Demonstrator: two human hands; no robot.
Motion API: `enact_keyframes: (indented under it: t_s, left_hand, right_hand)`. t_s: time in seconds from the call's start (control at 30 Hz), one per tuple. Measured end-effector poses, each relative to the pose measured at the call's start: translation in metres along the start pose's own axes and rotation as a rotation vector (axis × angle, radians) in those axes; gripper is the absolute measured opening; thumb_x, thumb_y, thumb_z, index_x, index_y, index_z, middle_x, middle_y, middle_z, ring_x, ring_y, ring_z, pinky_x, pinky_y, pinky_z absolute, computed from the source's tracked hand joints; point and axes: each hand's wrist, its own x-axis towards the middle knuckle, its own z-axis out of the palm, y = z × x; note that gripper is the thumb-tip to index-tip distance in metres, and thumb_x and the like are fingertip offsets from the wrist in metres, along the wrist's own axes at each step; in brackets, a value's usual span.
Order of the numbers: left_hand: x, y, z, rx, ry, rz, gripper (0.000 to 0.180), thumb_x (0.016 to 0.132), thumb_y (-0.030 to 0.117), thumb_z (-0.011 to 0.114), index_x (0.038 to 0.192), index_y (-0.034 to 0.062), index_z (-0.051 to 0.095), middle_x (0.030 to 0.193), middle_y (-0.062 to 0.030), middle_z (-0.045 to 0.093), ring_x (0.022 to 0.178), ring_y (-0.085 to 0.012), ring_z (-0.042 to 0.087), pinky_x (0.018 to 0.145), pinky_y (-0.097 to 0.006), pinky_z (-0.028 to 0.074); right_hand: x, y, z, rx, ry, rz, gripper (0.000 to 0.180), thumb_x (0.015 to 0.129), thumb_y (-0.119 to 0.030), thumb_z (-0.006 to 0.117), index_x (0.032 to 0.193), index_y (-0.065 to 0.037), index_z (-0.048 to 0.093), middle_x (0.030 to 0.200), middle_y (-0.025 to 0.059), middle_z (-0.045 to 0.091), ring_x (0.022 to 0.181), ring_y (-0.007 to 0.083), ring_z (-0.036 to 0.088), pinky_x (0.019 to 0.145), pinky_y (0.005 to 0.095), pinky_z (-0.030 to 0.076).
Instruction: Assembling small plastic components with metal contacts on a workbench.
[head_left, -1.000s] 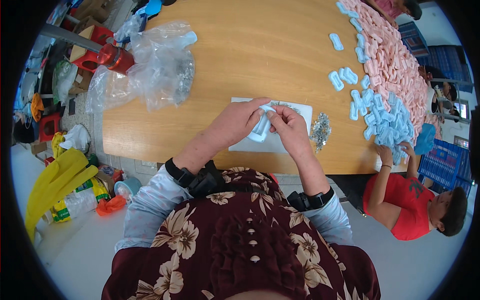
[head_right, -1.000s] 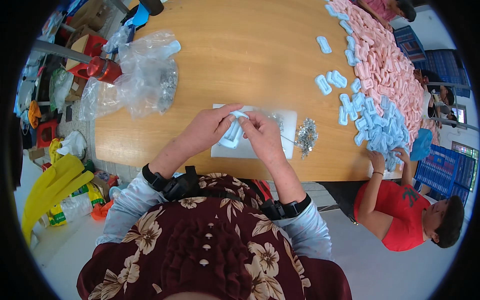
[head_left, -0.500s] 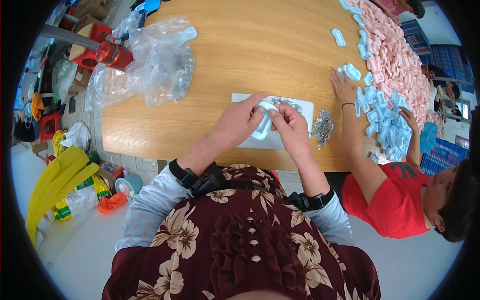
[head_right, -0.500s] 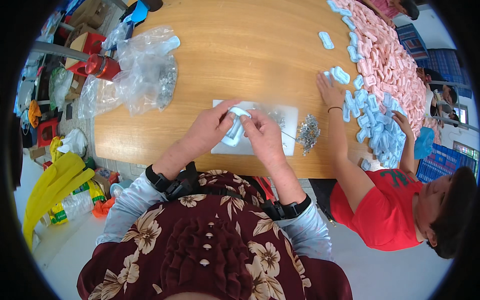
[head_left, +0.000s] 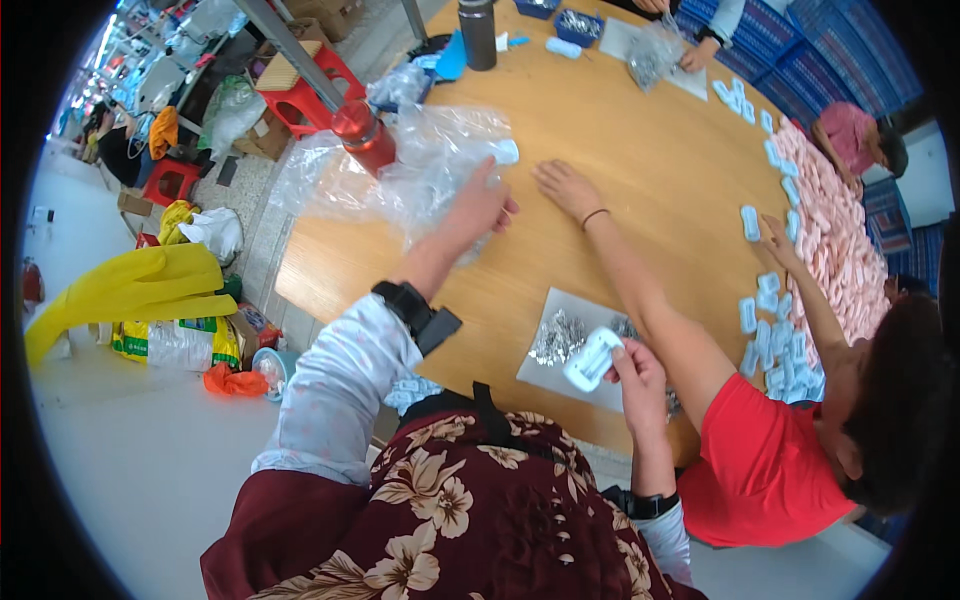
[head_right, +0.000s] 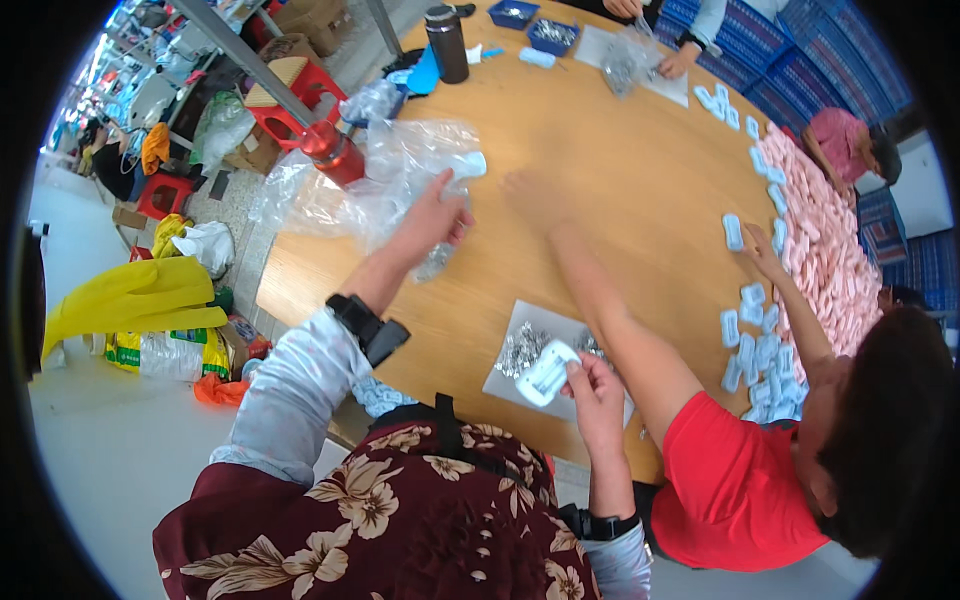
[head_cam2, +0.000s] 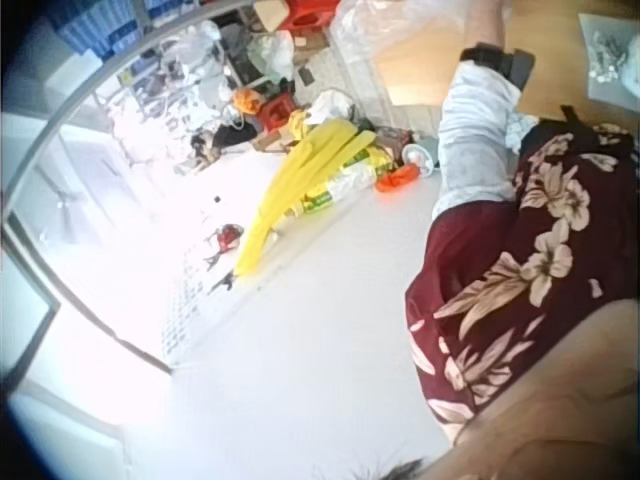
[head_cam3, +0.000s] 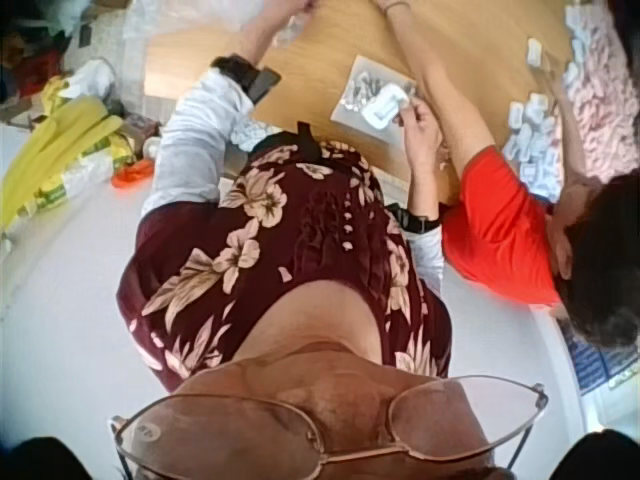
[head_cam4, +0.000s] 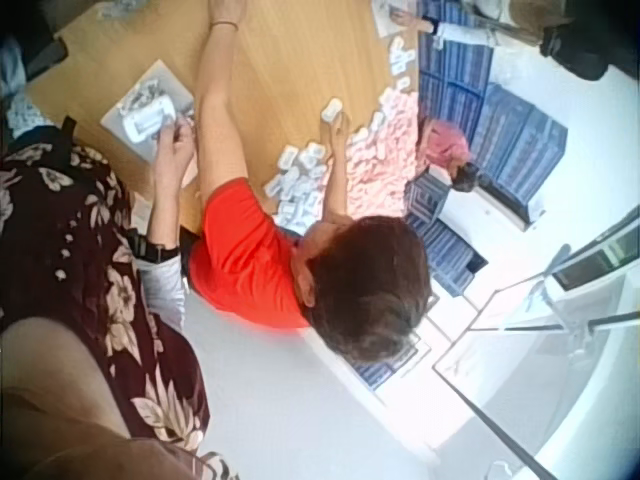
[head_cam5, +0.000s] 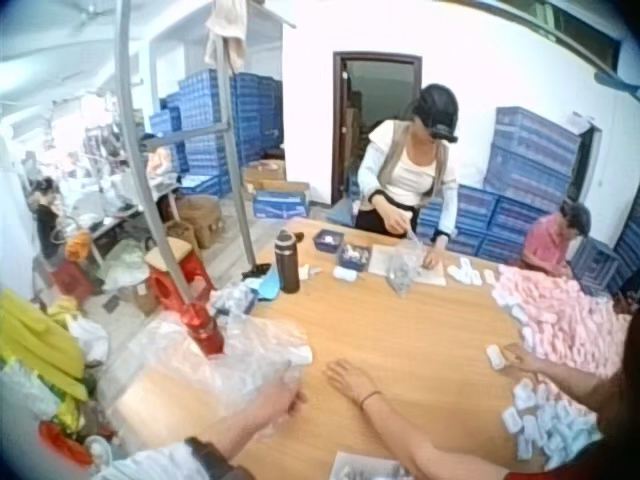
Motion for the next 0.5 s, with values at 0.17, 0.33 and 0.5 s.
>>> enact_keyframes:
  t_s: [0.17, 0.33, 0.5]
  left_hand:
    - [0.076, 0.032, -0.062, 0.037, 0.202, 0.024, 0.070, 0.090, 0.015, 0.052, 0.153, 0.0056, 0.024, 0.080, -0.0104, 0.066, 0.059, -0.0158, 0.061, 0.054, -0.031, 0.053]
    - [0.138, 0.019, -0.094, 1.036, 0.568, 0.604, 0.068, 0.082, 0.023, 0.064, 0.145, 0.0111, 0.042, 0.099, -0.0153, 0.070, 0.095, -0.0278, 0.068, 0.083, -0.046, 0.054]
    - [0.140, 0.002, -0.076, 1.329, 0.527, 0.458, 0.050, 0.080, 0.030, 0.064, 0.125, 0.0095, 0.061, 0.113, -0.0158, 0.069, 0.112, -0.0301, 0.062, 0.096, -0.047, 0.048]
  right_hand:
    - [-0.002, -0.002, 0.010, 0.012, -0.057, 0.003, 0.027, 0.097, -0.013, 0.059, 0.116, 0.006, 0.060, 0.090, 0.0030, 0.065, 0.073, 0.0082, 0.058, 0.068, 0.0224, 0.048]
    - [-0.003, -0.005, 0.020, -0.039, -0.139, 0.036, 0.027, 0.096, -0.012, 0.060, 0.116, 0.006, 0.060, 0.091, 0.0033, 0.065, 0.074, 0.0077, 0.058, 0.069, 0.0229, 0.049]
    - [-0.004, 0.005, 0.020, -0.008, -0.167, 0.092, 0.025, 0.098, -0.011, 0.059, 0.117, 0.005, 0.060, 0.095, 0.0036, 0.066, 0.082, 0.0070, 0.060, 0.075, 0.0230, 0.052]
